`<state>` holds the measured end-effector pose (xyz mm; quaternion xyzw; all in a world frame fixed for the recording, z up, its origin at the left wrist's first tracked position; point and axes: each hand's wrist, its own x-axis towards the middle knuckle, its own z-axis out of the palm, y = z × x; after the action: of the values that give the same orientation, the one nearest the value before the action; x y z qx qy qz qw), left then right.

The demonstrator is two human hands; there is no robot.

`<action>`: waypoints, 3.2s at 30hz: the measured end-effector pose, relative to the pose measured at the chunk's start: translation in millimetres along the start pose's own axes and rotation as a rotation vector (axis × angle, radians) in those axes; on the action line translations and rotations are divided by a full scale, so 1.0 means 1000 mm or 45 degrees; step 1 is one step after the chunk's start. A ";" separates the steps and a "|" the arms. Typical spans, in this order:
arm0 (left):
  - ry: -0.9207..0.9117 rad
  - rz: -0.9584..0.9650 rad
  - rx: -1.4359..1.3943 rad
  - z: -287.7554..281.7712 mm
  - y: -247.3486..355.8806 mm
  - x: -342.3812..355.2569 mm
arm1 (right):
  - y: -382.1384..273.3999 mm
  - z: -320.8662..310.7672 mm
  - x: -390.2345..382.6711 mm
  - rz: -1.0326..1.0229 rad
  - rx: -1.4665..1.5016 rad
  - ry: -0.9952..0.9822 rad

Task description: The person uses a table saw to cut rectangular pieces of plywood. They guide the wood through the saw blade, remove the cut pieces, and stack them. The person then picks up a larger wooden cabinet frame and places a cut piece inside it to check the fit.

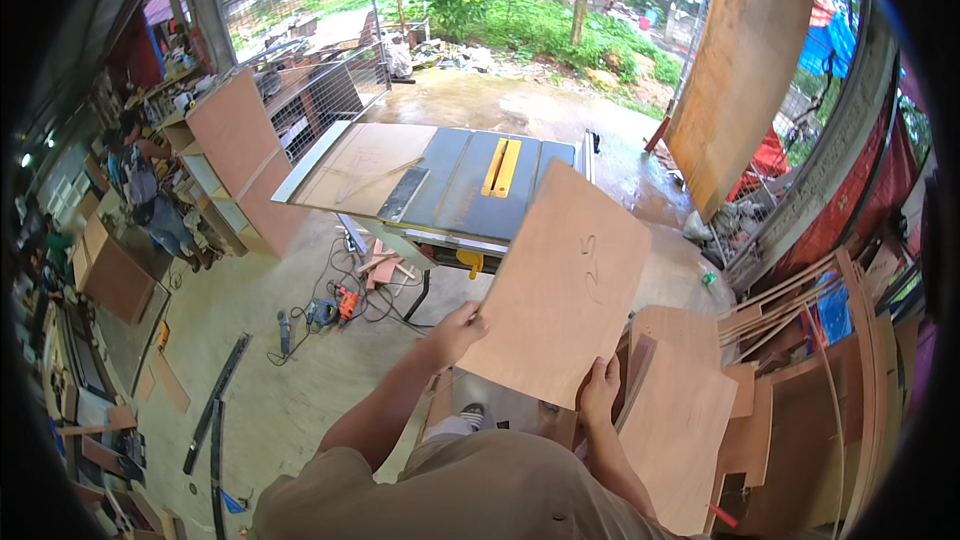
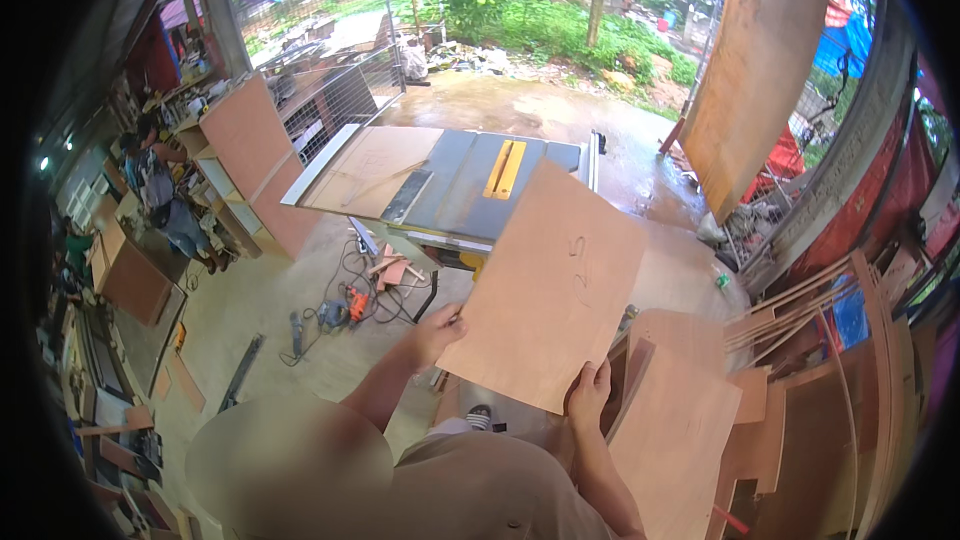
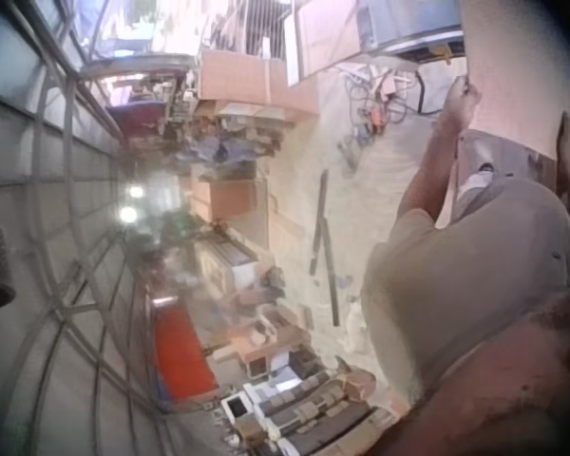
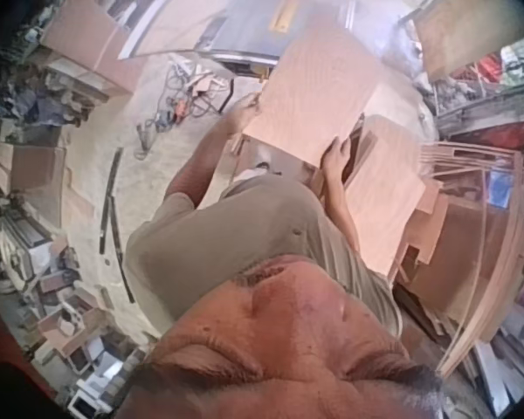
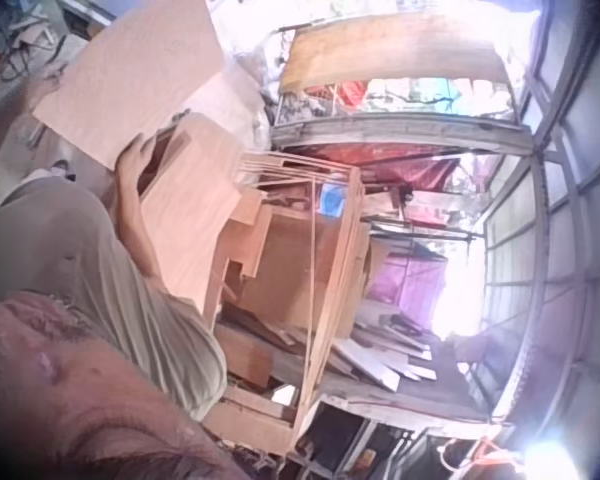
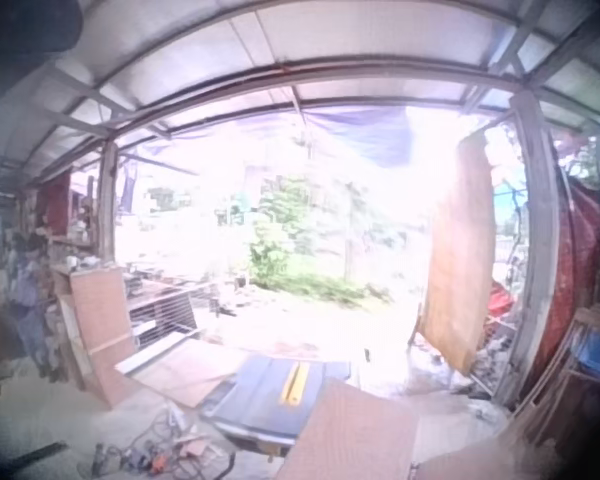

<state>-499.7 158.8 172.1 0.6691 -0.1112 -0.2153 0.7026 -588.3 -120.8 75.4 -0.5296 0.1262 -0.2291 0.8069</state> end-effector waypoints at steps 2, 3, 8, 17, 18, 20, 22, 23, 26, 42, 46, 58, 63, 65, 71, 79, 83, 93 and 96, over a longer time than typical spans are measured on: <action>0.319 -0.056 0.490 0.009 -0.028 -0.022 | 0.019 -0.009 -0.006 -0.035 -0.012 0.055; 0.500 0.048 0.519 0.014 -0.048 -0.031 | 0.031 -0.012 -0.010 -0.050 -0.018 0.079; 0.759 -0.202 0.631 -0.003 -0.128 -0.073 | 0.037 -0.013 -0.043 0.270 -0.914 0.057; 0.866 -0.164 0.562 -0.051 -0.199 -0.038 | 0.091 0.021 0.004 0.385 -1.232 -0.011; 0.856 -0.178 0.571 -0.056 -0.209 -0.021 | 0.108 0.016 0.016 0.343 -1.256 0.018; 0.841 -0.183 0.563 -0.067 -0.217 0.007 | 0.116 0.025 0.038 0.291 -1.227 0.051; 0.801 -0.156 0.528 -0.075 -0.217 0.040 | 0.123 0.033 0.062 0.263 -1.264 0.082; 0.786 -0.208 0.591 -0.082 -0.216 0.055 | 0.128 0.038 0.072 0.247 -1.275 0.091; 0.765 -0.244 0.741 -0.096 -0.231 0.090 | 0.122 0.058 0.099 0.217 -1.310 0.121; 0.675 -0.090 0.211 -0.130 -0.227 0.115 | 0.035 0.140 0.068 -0.162 -1.273 -0.199; 0.738 0.011 0.000 -0.122 -0.226 0.121 | 0.014 0.148 0.073 -0.041 -1.245 -0.268; 0.574 0.046 -0.425 -0.112 -0.188 0.174 | 0.009 0.149 0.088 -0.435 -1.069 -0.348; 0.191 0.286 -0.704 -0.118 -0.133 0.200 | -0.037 0.160 0.101 -0.822 -1.098 -0.705; 0.243 0.342 -0.556 -0.126 -0.149 0.201 | -0.047 0.163 0.103 -0.849 -1.095 -0.824; 0.398 0.182 -1.214 -0.098 -0.118 0.185 | -0.032 0.168 0.086 -0.616 -0.477 -0.605; 0.350 0.387 -1.141 -0.096 -0.178 0.195 | -0.014 0.187 0.099 -0.176 -0.502 -0.780; 0.013 -0.279 -0.809 -0.076 -0.127 0.146 | -0.033 0.197 0.117 -0.344 -0.273 -0.251; 0.718 0.080 -0.852 -0.139 -0.186 0.046 | -0.160 0.207 0.157 -0.270 -0.689 -0.603; 0.434 0.290 -0.988 -0.149 -0.183 0.059 | -0.146 0.223 0.160 -0.081 -0.758 -0.673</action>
<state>-409.7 262.6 -28.7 0.3650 0.0224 -0.0489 0.9295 -384.7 -72.3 306.2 -0.7847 -0.0414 -0.0631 0.6153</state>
